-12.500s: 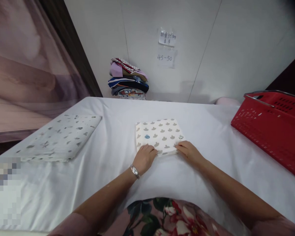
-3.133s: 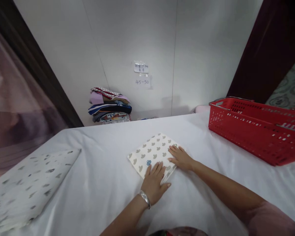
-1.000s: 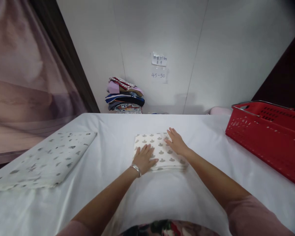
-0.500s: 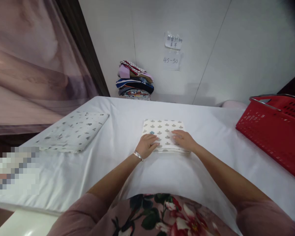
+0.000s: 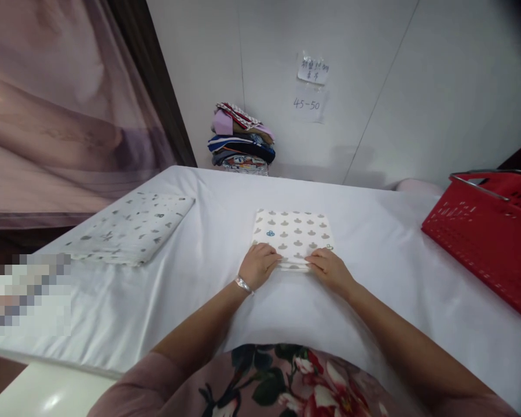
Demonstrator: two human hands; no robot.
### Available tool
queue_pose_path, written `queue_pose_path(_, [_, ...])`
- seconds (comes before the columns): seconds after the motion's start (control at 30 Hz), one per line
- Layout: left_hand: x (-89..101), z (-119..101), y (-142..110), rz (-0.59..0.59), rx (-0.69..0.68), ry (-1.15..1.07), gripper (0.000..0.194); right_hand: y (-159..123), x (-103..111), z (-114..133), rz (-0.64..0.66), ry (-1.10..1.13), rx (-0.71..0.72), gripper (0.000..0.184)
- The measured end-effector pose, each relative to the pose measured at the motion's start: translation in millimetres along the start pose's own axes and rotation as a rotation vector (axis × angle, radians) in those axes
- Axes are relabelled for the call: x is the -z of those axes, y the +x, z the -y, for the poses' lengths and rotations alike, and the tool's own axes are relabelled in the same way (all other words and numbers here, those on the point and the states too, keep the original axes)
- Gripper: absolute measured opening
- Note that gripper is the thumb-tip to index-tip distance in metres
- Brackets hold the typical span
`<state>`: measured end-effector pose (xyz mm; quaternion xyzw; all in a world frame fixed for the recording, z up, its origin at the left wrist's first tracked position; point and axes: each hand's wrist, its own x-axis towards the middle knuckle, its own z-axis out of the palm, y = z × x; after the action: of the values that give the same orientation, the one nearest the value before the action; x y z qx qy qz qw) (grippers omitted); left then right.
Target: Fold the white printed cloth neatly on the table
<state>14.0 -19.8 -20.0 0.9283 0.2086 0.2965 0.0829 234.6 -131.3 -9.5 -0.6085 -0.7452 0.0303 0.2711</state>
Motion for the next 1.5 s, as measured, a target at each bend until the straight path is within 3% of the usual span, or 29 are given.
queue_pose_path(0.3, [-1.0, -6, -15, -0.021, -0.003, 0.012, 0.022, -19, -14, 3, -0.083, -0.139, 0.080, 0.030])
queue_pose_path(0.53, [3.2, -12, -20, -0.034, 0.076, 0.112, 0.019, -27, -22, -4, -0.084, -0.238, 0.156, 0.036])
queue_pose_path(0.73, [7.5, -33, -7, -0.015, 0.046, 0.045, 0.021, -32, -28, -8, -0.043, -0.319, 0.134, 0.038])
queue_pose_path(0.87, [-6.5, -44, 4, 0.028, 0.019, 0.073, 0.033, -35, -29, -11, 0.003, -0.307, 0.123, 0.041])
queue_pose_path(1.03, [-27.6, -38, -9, 0.121, 0.061, 0.157, 0.066, -40, -23, -8, 0.004, -0.223, 0.119, 0.043])
queue_pose_path(1.23, [-28.8, -39, -14, 0.124, 0.041, 0.161, 0.071, -12, -8, -4, -0.067, -0.140, 0.073, 0.040])
queue_pose_path(1.4, [-20.5, -38, -14, 0.137, 0.049, 0.139, 0.065, -8, -24, -10, 0.116, -0.374, 0.051, 0.054])
queue_pose_path(1.5, [-7.9, -34, -25, 0.151, 0.083, 0.137, 0.060, -16, -32, -14, 0.127, -0.421, 0.078, 0.057])
